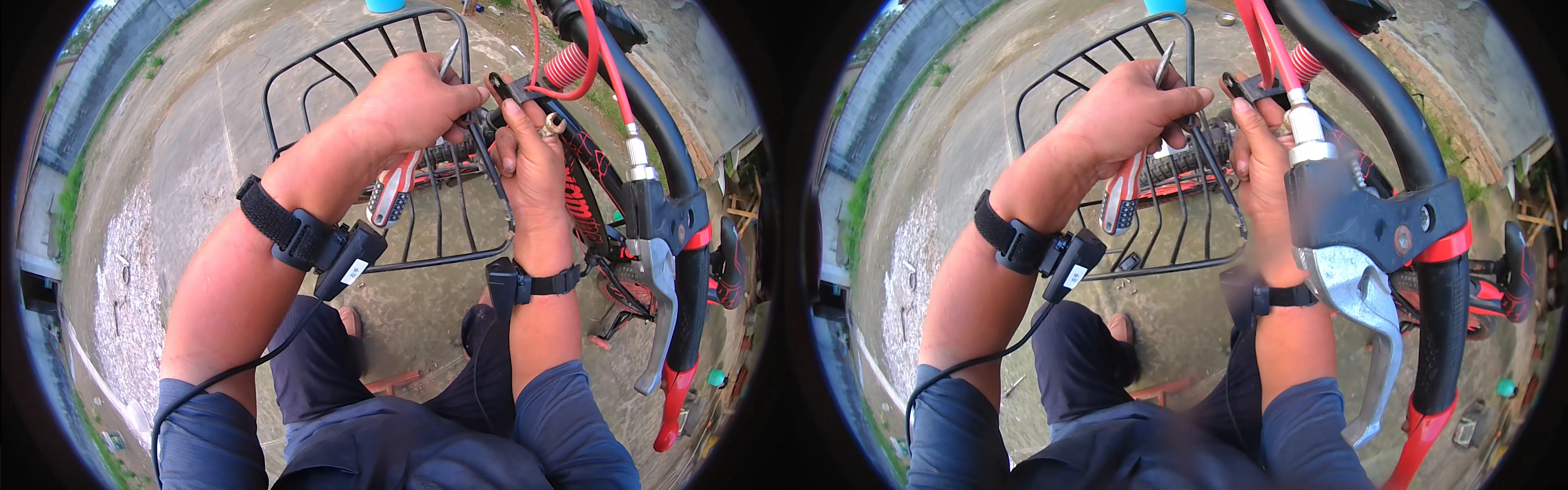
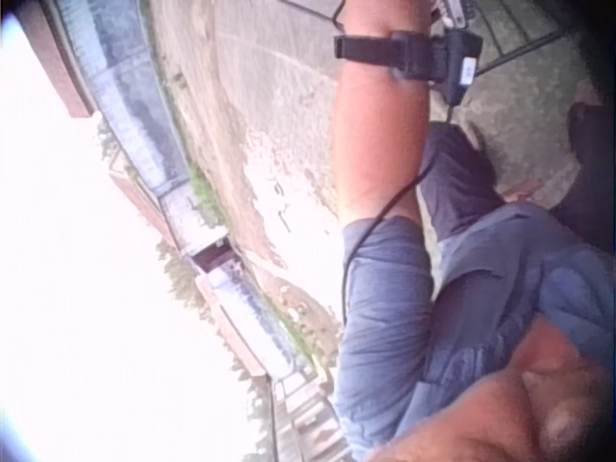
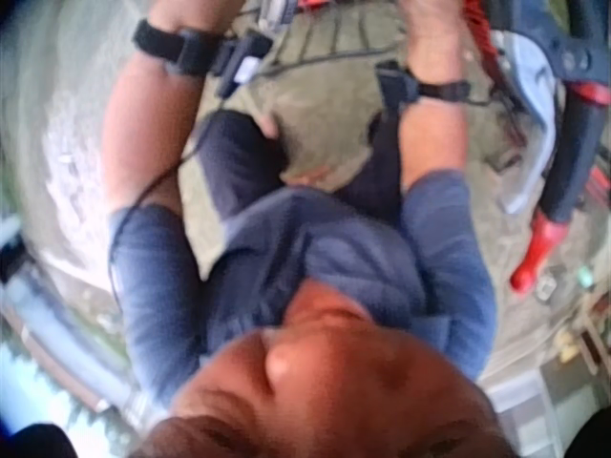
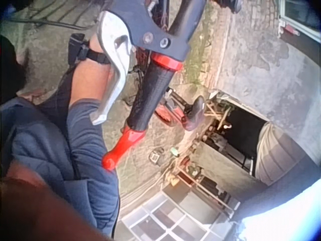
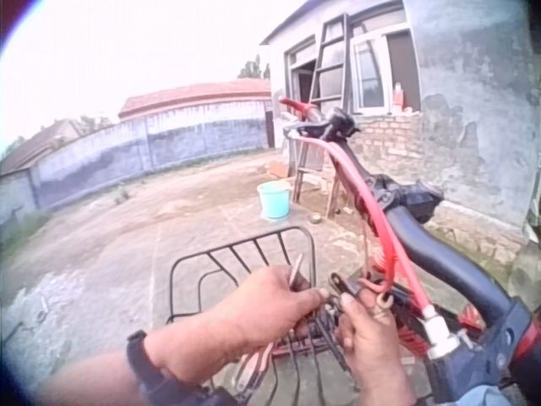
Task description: The person uses a screwdriver to tighten a screw on a bracket attached to the front basket of a bicycle.
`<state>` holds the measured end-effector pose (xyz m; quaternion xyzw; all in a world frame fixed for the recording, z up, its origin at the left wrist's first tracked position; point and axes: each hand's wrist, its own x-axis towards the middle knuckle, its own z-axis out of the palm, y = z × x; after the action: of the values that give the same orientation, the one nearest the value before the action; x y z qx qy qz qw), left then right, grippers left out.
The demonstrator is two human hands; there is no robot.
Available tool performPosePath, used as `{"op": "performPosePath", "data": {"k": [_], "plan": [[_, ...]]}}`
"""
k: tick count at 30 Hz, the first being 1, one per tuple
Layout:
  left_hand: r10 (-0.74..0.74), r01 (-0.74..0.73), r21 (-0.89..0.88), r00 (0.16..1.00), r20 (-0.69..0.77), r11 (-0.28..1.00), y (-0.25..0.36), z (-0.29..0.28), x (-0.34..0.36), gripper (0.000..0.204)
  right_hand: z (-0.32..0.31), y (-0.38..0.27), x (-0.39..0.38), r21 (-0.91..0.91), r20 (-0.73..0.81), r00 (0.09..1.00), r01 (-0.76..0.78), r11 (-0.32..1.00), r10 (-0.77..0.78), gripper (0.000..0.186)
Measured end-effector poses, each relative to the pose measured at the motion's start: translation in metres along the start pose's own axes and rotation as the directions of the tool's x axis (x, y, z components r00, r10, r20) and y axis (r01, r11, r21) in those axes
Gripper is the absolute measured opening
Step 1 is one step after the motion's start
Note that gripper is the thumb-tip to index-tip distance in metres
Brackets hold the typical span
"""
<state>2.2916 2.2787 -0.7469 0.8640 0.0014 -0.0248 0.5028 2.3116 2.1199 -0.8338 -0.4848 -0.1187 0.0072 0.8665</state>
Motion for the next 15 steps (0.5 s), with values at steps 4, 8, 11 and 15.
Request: {"op": "performPosePath", "data": {"k": [4,8,11,15], "plan": [[0.027,-0.028,-0.106,1.0,-0.011,0.994,0.0,0.006,-0.006,0.032,0.001,-0.003,0.001,-0.063,-0.025,1.0,-0.011,0.998,0.01,0.029],[0.03,-0.031,-0.1,1.0,-0.005,0.994,-0.003,-0.001,-0.012,0.031,0.003,-0.007,0.002,-0.077,-0.068,0.997,-0.027,0.997,0.022,0.027],[0.037,-0.039,-0.155,0.999,-0.018,0.987,-0.009,-0.007,-0.023,0.028,0.006,-0.009,0.002,-0.143,-0.082,0.997,-0.013,0.99,0.001,0.028],[0.028,-0.038,-0.296,0.999,-0.036,0.954,-0.017,-0.015,-0.046,0.022,0.001,-0.008,0.002,-0.165,-0.063,0.998,-0.019,0.986,0.009,0.03]]}}
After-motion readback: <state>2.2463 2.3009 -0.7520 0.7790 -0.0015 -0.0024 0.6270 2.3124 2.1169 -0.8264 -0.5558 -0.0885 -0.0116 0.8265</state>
